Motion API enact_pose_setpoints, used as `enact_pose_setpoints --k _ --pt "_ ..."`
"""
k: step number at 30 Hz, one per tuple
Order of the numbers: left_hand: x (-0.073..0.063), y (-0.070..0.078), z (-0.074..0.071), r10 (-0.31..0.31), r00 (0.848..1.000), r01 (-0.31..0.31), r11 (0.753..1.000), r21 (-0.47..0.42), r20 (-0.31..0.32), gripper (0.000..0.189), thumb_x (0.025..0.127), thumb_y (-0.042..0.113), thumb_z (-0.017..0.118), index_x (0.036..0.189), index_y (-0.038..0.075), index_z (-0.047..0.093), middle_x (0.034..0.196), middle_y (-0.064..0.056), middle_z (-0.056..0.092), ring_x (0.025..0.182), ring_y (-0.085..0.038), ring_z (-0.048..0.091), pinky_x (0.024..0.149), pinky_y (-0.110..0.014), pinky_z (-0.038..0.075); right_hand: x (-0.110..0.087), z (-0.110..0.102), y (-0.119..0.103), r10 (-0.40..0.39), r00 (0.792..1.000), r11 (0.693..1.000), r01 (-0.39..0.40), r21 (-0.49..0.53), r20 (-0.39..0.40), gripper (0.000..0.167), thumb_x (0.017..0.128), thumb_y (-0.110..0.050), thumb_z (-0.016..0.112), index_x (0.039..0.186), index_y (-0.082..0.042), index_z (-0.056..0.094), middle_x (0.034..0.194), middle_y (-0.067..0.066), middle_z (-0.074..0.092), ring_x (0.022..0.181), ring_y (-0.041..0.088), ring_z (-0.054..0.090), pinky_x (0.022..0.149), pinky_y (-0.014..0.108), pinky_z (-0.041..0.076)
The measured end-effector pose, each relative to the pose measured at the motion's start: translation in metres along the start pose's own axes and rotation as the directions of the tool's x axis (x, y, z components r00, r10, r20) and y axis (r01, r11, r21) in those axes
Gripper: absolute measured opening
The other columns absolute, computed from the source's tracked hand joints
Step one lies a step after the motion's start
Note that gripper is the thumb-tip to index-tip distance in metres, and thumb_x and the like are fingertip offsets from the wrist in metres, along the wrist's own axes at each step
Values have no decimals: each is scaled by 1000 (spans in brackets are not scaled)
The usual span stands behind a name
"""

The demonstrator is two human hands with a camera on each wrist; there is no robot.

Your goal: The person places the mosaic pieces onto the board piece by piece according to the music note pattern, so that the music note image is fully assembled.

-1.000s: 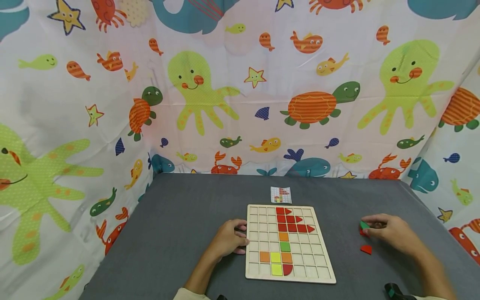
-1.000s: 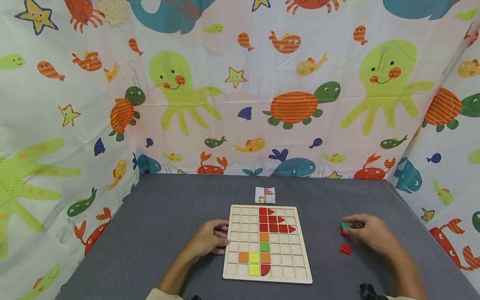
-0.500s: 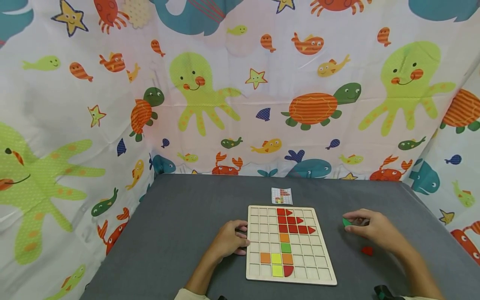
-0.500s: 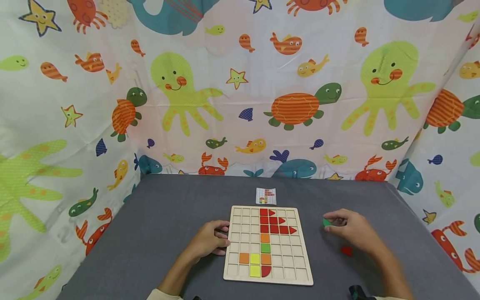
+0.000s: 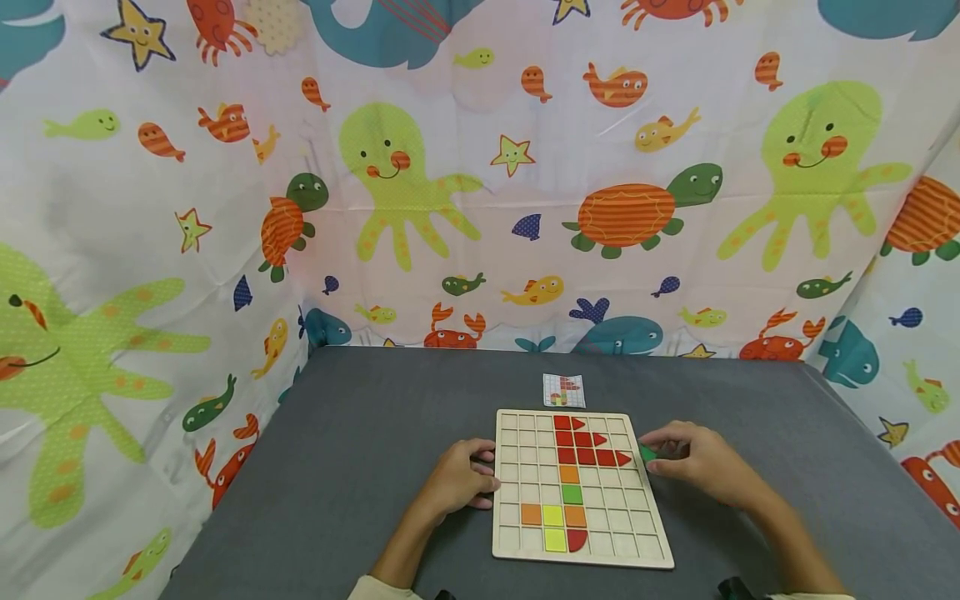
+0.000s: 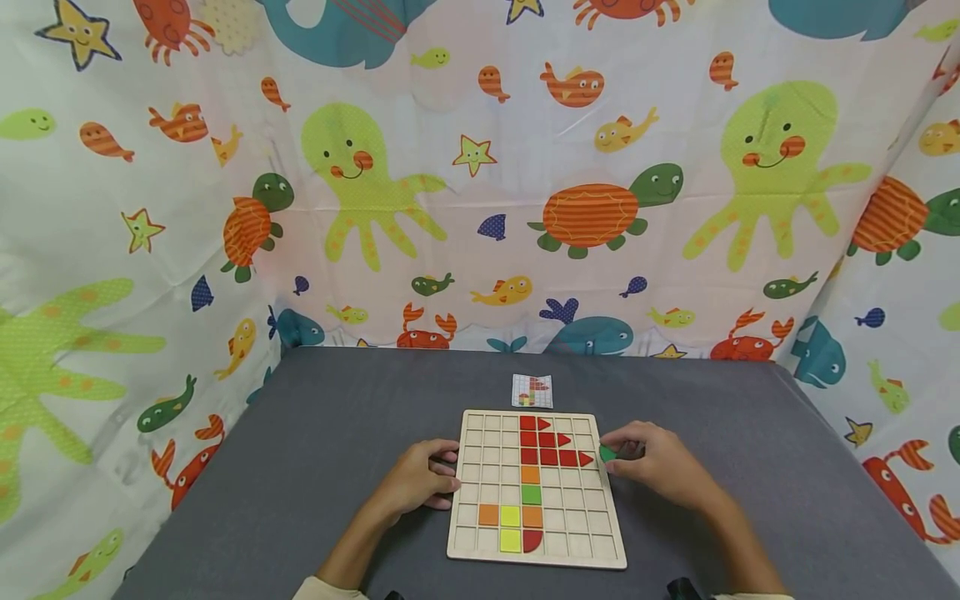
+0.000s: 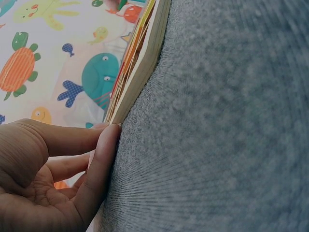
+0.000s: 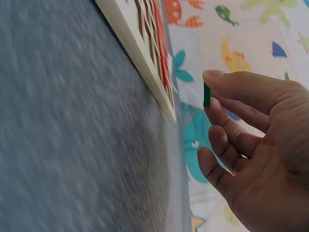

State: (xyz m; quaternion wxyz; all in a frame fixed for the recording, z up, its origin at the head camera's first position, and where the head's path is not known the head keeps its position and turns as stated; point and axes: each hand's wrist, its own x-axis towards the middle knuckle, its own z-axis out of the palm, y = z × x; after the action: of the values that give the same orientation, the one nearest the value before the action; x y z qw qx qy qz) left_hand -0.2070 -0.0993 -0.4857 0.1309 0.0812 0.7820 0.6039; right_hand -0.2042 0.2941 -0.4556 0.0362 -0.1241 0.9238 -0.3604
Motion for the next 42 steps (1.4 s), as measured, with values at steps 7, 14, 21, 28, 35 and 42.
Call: enact_pose_setpoints --k 7,14,21,28,35,42 --pt "0 -2 0 4 1000 -4 1000 3 3 61 85 -10 77 142 -6 59 125 -17 62 99 -23 67 61 -37 67 5 19 -11 -91 994 995 89 55 52 32 89 -25 86 117 -13 79 102 1 65 84 11 54 65 25 50" --pt "1 -2 0 6 1000 -6 1000 -5 -4 61 84 -11 78 141 -6 60 124 -16 62 100 -22 66 61 -37 67 8 32 -23 -161 983 986 156 66 92 29 90 -26 85 116 -14 79 105 -2 66 89 12 56 69 24 52" --pt "2 -3 0 6 1000 -6 1000 -1 3 60 84 -11 78 141 -6 60 124 -16 62 99 -22 67 61 -37 67 9 46 -36 -201 968 978 191 82 148 27 90 -24 85 115 -15 79 106 -4 66 88 16 57 69 23 52" --pt "1 -2 0 4 1000 -4 1000 0 -2 60 84 -10 78 142 -6 60 124 -16 62 100 -22 67 61 -37 67 11 59 -50 -230 953 972 216 89 195 29 91 -30 85 116 -19 78 100 -4 64 90 12 56 72 23 52" --pt "0 -1 0 0 1000 0 1000 -6 -4 61 85 -11 78 142 -6 59 126 -18 61 101 -23 67 62 -37 67 12 70 -66 -206 942 978 186 98 263 25 92 -29 84 115 -22 77 108 -8 67 96 15 57 78 25 53" --pt "0 0 0 4 1000 -4 1000 -5 9 61 85 -11 76 143 -7 58 127 -19 60 100 -22 65 62 -37 67 11 80 -79 -308 909 950 280 136 282 22 92 -26 84 113 -23 80 110 -9 70 99 13 59 82 29 56"
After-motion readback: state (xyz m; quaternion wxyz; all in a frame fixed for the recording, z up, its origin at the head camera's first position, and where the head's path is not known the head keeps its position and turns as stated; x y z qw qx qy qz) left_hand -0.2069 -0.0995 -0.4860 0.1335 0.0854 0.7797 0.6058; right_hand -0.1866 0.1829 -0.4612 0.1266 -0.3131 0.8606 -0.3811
